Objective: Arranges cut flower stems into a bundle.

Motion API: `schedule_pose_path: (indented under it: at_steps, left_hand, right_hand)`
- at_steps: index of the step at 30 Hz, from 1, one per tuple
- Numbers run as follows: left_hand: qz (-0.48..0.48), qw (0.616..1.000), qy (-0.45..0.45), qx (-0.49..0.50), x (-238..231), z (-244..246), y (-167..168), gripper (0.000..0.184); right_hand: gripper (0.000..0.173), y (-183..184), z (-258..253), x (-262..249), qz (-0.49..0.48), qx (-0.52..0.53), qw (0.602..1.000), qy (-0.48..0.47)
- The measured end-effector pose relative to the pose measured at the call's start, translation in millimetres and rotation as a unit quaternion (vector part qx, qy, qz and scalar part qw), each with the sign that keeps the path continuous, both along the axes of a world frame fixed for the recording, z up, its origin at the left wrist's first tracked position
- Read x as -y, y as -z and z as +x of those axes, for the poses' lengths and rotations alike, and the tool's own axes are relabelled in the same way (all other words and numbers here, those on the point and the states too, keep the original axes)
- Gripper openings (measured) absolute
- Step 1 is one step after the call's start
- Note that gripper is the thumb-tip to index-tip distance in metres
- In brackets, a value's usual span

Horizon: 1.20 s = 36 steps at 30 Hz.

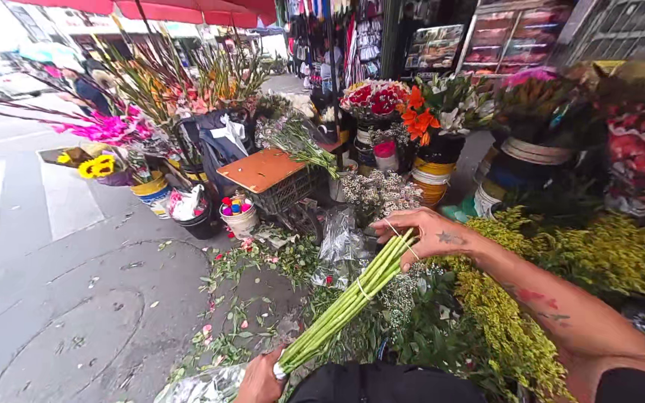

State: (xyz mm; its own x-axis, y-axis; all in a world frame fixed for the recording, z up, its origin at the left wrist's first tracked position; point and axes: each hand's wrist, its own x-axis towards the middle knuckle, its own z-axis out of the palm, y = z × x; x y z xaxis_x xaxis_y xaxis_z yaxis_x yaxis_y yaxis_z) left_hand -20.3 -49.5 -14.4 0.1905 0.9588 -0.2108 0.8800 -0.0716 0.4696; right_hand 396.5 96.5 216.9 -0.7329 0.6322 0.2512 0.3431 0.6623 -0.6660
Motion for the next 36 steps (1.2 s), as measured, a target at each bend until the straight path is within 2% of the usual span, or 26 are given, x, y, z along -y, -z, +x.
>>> schedule_pose_path:
  at_steps: [2, 4, 7, 9, 11, 13, 15, 16, 17, 19, 21, 24, 27, 30, 32, 34, 36]
  left_hand:
    - [-0.016, 0.999, 0.013, -0.028, 4, -3, -9, 0.046]
    - [-0.015, 0.998, 0.029, -0.057, 7, -7, -13, 0.047]
    - [0.042, 0.993, 0.055, -0.093, 9, -11, -15, 0.045]
    - [0.055, 0.988, 0.061, -0.131, 6, -7, -18, 0.047]
    - [0.035, 0.983, 0.053, -0.171, 0, -4, -18, 0.048]
    - [0.003, 0.979, 0.029, -0.200, -6, -5, -16, 0.047]
    - [-0.061, 0.974, -0.015, -0.220, -13, -12, -13, 0.050]
    - [-0.088, 0.972, -0.031, -0.217, -15, -17, -10, 0.050]
    - [-0.112, 0.971, -0.042, -0.206, -16, -23, -8, 0.050]
    - [-0.137, 0.977, -0.046, -0.153, -14, -32, 0, 0.046]
    - [-0.147, 0.984, -0.034, -0.094, -10, -38, 9, 0.041]
    - [-0.147, 0.989, -0.028, -0.007, -7, -41, 18, 0.035]
    - [-0.158, 0.985, -0.045, 0.044, -7, -44, 25, 0.031]
    - [-0.162, 0.977, -0.086, 0.105, -7, -54, 32, 0.028]
    - [-0.165, 0.970, -0.085, 0.154, -4, -58, 34, 0.029]
    - [-0.197, 0.955, -0.059, 0.212, 2, -55, 31, 0.029]
    - [-0.241, 0.936, -0.016, 0.258, 4, -53, 30, 0.028]
  right_hand:
    - [0.062, -3, -1, 4, 0.050, 0.121, 0.987, -0.093]
    - [0.061, -7, -9, 9, 0.021, 0.260, 0.954, -0.146]
    - [0.073, 10, -26, 14, -0.056, 0.436, 0.874, -0.206]
    - [0.087, 34, -35, 18, -0.057, 0.486, 0.835, -0.253]
    - [0.102, 56, -42, 21, -0.028, 0.483, 0.833, -0.268]
    - [0.104, 78, -40, 19, 0.031, 0.417, 0.863, -0.284]
    - [0.076, 98, -32, 11, 0.132, 0.284, 0.900, -0.304]
    - [0.063, 103, -29, 10, 0.191, 0.235, 0.903, -0.305]
    - [0.054, 103, -28, 11, 0.245, 0.211, 0.897, -0.303]
    - [0.052, 95, -28, 19, 0.309, 0.213, 0.877, -0.300]
    - [0.042, 96, -26, 27, 0.300, 0.202, 0.883, -0.299]
    - [0.025, 100, -22, 34, 0.251, 0.163, 0.913, -0.276]
    - [0.027, 95, -14, 39, 0.290, 0.148, 0.921, -0.213]
    - [0.024, 89, -1, 40, 0.349, 0.200, 0.905, -0.136]
    - [0.020, 95, 7, 33, 0.351, 0.249, 0.894, -0.122]
    - [0.017, 101, 13, 23, 0.321, 0.314, 0.888, -0.101]
    - [0.023, 104, 19, 12, 0.269, 0.341, 0.898, -0.070]
